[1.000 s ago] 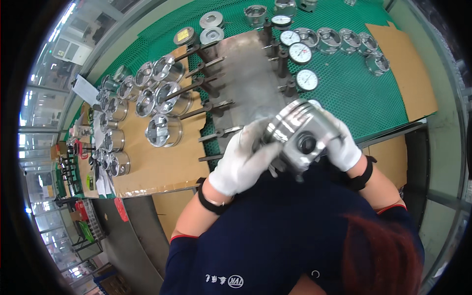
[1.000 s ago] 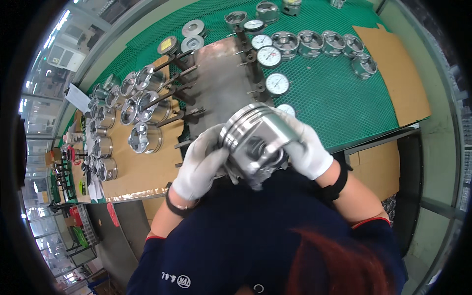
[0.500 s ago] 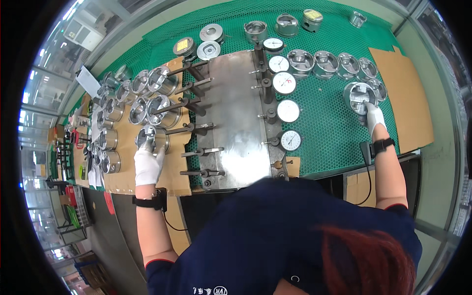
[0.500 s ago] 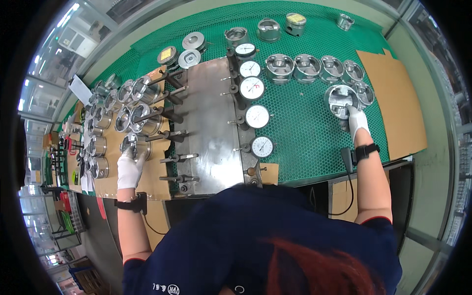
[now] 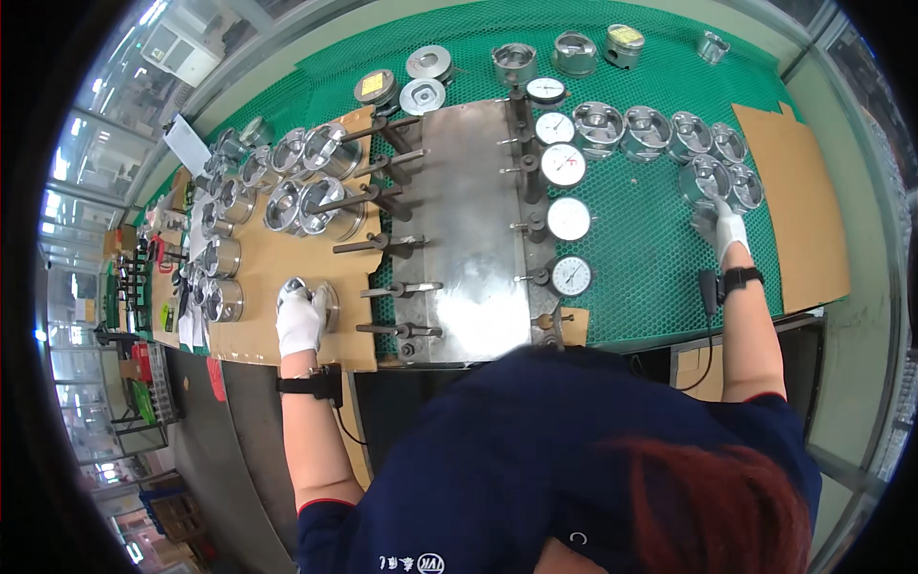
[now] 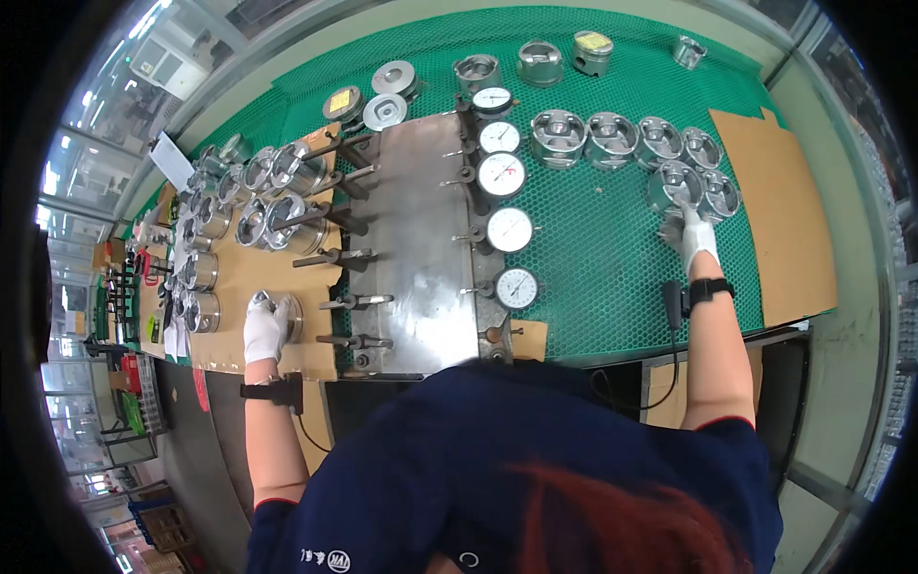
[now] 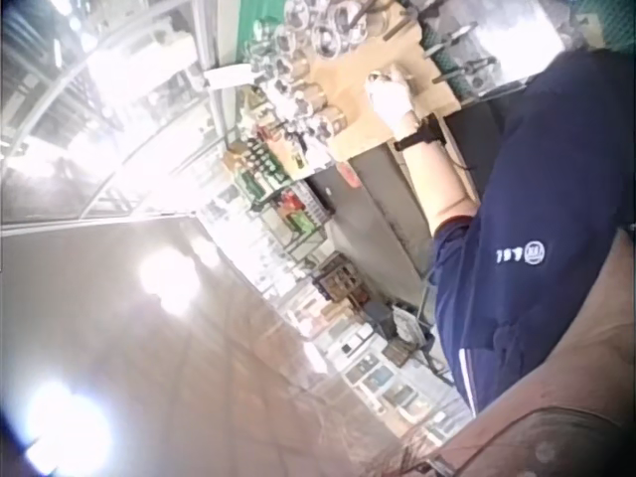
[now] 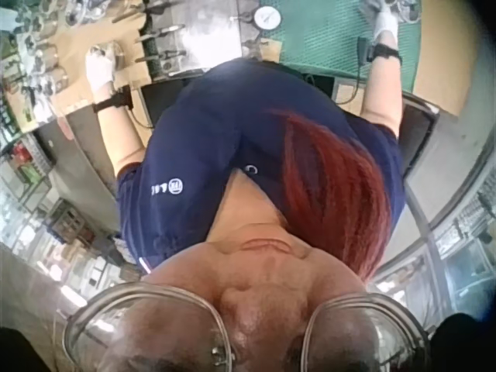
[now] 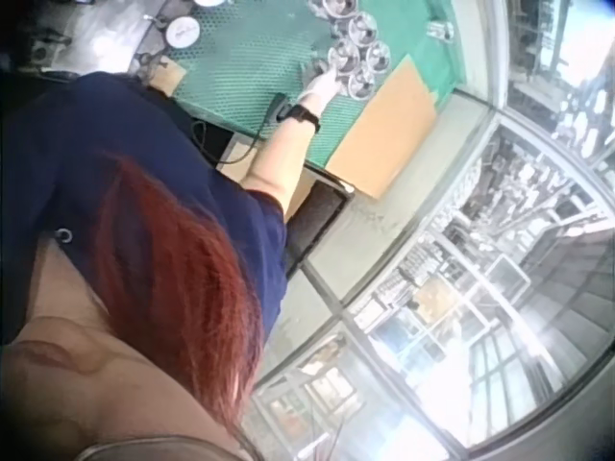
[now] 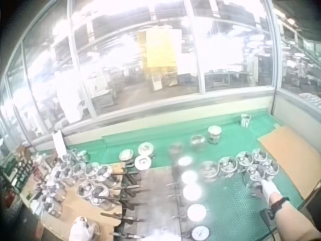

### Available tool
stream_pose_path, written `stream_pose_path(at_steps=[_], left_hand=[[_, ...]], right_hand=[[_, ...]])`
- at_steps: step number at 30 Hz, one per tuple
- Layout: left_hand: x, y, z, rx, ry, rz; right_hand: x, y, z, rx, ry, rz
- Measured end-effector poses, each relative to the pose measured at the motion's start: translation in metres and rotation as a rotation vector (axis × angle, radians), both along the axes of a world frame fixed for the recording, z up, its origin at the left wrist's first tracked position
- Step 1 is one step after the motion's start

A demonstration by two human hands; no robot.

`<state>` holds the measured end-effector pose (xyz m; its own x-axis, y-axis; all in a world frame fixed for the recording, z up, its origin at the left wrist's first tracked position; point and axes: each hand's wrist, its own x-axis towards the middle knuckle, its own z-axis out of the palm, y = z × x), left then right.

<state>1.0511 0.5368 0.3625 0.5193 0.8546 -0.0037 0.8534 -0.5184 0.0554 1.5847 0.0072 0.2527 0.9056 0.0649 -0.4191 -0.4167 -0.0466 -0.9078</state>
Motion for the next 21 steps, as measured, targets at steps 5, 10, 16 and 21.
stream_pose_path(at_steps=[5,10,16,21], left_hand=[[-0.038,-0.020,0.022,-0.663,-0.688,0.347],[0.011,-0.100,0.105,-1.004,-0.972,0.216],[0.030,-0.136,0.078,-1.785,-1.062,0.001],[0.044,-0.133,0.074,-1.245,-0.508,-0.324]], right_hand=[[-0.104,0.039,0.098,0.014,-0.193,0.159],[-0.216,0.120,0.174,0.041,-0.315,0.718],[-0.322,0.196,0.167,0.155,-0.786,1.202],[-0.321,0.204,0.164,-0.216,-1.025,1.051]])
